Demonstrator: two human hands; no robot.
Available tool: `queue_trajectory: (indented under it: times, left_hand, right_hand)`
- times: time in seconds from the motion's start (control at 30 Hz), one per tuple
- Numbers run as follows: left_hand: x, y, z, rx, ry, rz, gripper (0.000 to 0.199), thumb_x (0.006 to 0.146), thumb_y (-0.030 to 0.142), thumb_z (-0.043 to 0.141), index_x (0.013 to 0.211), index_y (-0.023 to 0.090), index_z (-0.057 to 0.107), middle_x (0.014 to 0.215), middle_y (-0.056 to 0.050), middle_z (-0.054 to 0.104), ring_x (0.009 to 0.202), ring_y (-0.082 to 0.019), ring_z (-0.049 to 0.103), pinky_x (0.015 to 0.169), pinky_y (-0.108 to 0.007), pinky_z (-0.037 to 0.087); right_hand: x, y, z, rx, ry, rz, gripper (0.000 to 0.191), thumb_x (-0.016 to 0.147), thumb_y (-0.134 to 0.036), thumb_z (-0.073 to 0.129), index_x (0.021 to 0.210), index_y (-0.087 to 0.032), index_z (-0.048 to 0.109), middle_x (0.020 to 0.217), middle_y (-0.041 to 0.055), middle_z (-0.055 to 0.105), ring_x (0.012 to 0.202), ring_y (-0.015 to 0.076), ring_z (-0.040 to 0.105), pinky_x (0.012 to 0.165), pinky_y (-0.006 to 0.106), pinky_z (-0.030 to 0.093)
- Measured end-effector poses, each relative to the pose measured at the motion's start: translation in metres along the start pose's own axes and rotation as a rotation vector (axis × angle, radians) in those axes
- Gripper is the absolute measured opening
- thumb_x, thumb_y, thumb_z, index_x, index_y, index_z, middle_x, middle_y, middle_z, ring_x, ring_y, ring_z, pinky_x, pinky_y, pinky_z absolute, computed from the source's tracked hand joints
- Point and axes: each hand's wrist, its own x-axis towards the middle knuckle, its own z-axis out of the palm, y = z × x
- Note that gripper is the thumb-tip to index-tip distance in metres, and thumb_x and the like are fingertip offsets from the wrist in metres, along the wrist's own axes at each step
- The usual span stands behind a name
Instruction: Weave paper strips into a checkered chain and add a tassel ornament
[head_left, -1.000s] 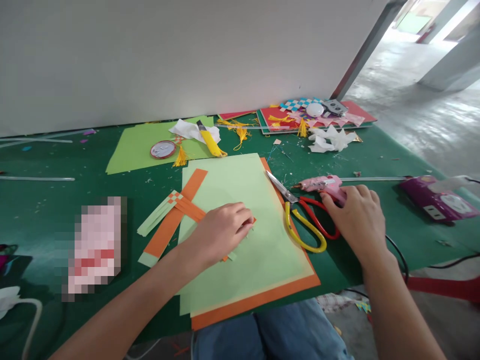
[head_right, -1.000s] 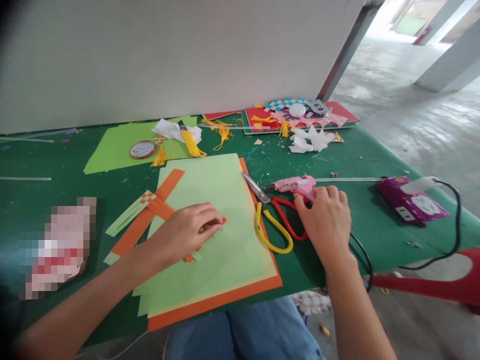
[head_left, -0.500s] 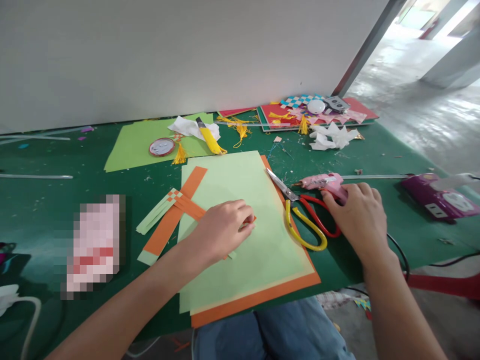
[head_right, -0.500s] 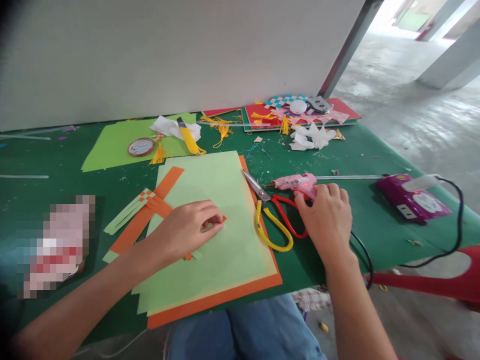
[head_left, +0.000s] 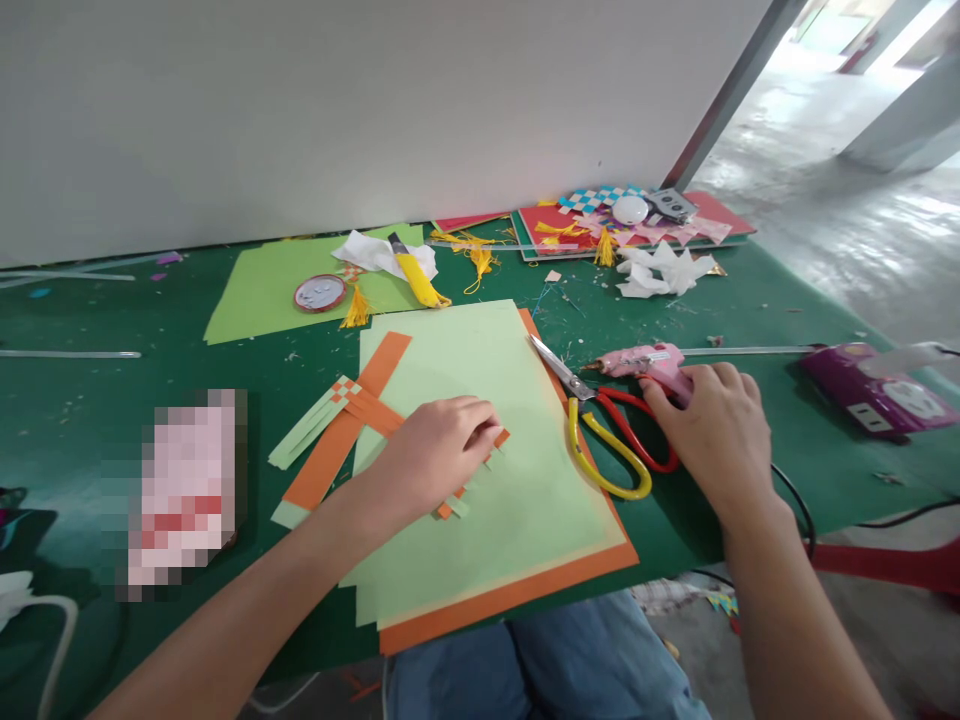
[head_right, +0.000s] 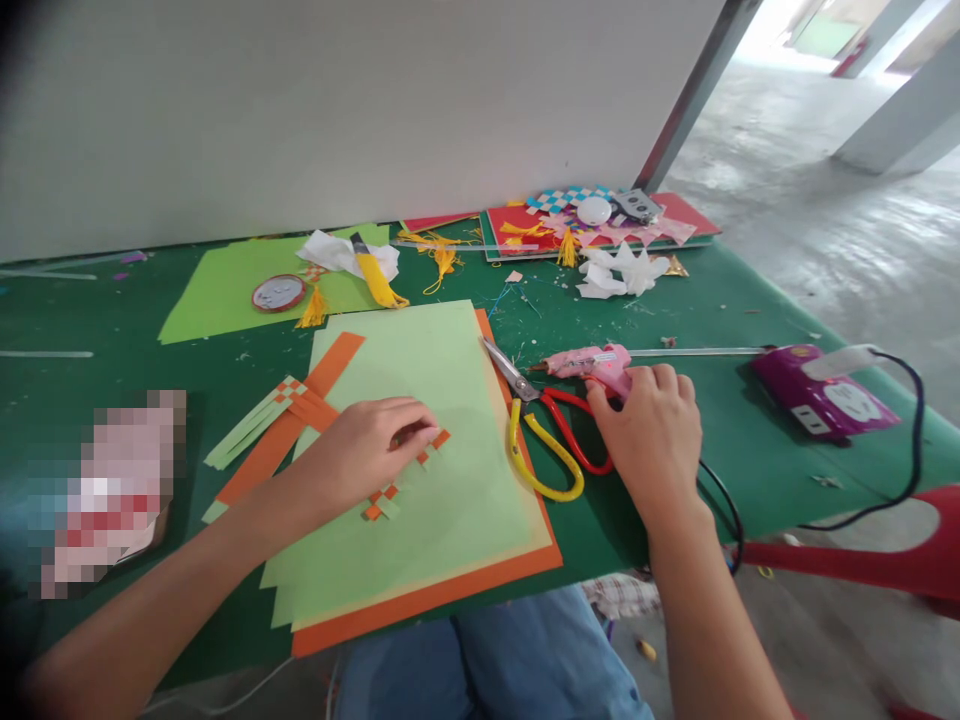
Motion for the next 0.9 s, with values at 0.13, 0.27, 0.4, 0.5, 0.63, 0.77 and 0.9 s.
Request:
queue_trajectory:
  times: [0.13, 0.27, 0.4, 0.5, 0.63, 0.77, 0.9]
  left_hand:
    - [0.000, 0.000, 0.001, 0.019, 0.000, 0.007, 0.016, 0.092, 0.022, 0.051, 0.080, 0.019, 0.063, 0.075, 0.001, 0.062, 0.064, -0.012, 0.055, 0.058, -0.024, 0.037]
    - [0.001, 0.006, 0.000, 0.072, -0.027, -0.009, 0.016, 0.091, 0.021, 0.051, 0.079, 0.018, 0.061, 0.075, 0.001, 0.063, 0.064, -0.012, 0.055, 0.057, -0.024, 0.036]
    - [0.002, 0.011, -0.001, 0.099, -0.034, -0.016, 0.016, 0.091, 0.020, 0.051, 0.078, 0.018, 0.060, 0.076, 0.000, 0.064, 0.063, -0.012, 0.056, 0.056, -0.024, 0.036]
    - [0.005, 0.014, -0.001, 0.150, -0.048, -0.031, 0.017, 0.090, 0.020, 0.051, 0.076, 0.017, 0.060, 0.074, 0.000, 0.064, 0.062, -0.012, 0.056, 0.056, -0.025, 0.035]
    - [0.009, 0.015, -0.001, 0.237, -0.060, -0.024, 0.019, 0.091, 0.021, 0.051, 0.075, 0.017, 0.058, 0.073, -0.001, 0.064, 0.064, -0.015, 0.058, 0.055, -0.026, 0.033]
    - [0.009, 0.015, -0.002, 0.211, -0.046, -0.032, 0.020, 0.093, 0.023, 0.051, 0.076, 0.017, 0.058, 0.073, -0.001, 0.065, 0.063, -0.014, 0.058, 0.057, -0.026, 0.034]
    - [0.007, 0.016, -0.002, 0.204, -0.044, -0.031, 0.016, 0.092, 0.022, 0.053, 0.077, 0.017, 0.057, 0.071, 0.000, 0.064, 0.060, -0.013, 0.057, 0.055, -0.025, 0.034]
  right_hand:
    - [0.000, 0.000, 0.000, 0.007, -0.006, -0.001, 0.047, 0.086, -0.048, 0.049, 0.105, -0.008, 0.064, 0.099, 0.0165, 0.062, 0.093, 0.0312, 0.052, 0.088, 0.041, 0.044]
    - [0.001, 0.002, 0.001, 0.014, -0.009, -0.001, 0.047, 0.085, -0.048, 0.050, 0.105, -0.009, 0.064, 0.099, 0.0163, 0.062, 0.093, 0.0313, 0.052, 0.086, 0.040, 0.043]
    - [0.001, 0.004, 0.004, 0.014, 0.011, -0.013, 0.046, 0.085, -0.049, 0.048, 0.105, -0.010, 0.064, 0.097, 0.0153, 0.061, 0.092, 0.0312, 0.051, 0.086, 0.040, 0.043]
    - [0.001, 0.003, 0.003, 0.016, 0.002, -0.013, 0.047, 0.086, -0.049, 0.047, 0.106, -0.009, 0.064, 0.098, 0.0160, 0.061, 0.093, 0.0316, 0.051, 0.087, 0.040, 0.043]
    - [0.001, 0.001, -0.001, 0.028, -0.021, 0.006, 0.047, 0.086, -0.048, 0.048, 0.104, -0.008, 0.064, 0.098, 0.0167, 0.061, 0.094, 0.0314, 0.051, 0.088, 0.041, 0.043]
    - [0.001, 0.001, 0.000, 0.028, 0.001, -0.010, 0.046, 0.086, -0.049, 0.048, 0.104, -0.010, 0.064, 0.097, 0.0154, 0.061, 0.092, 0.0307, 0.051, 0.087, 0.040, 0.042]
    - [0.001, 0.002, 0.001, 0.019, 0.013, -0.021, 0.045, 0.085, -0.050, 0.048, 0.101, -0.011, 0.064, 0.094, 0.0147, 0.061, 0.089, 0.0305, 0.051, 0.085, 0.040, 0.043]
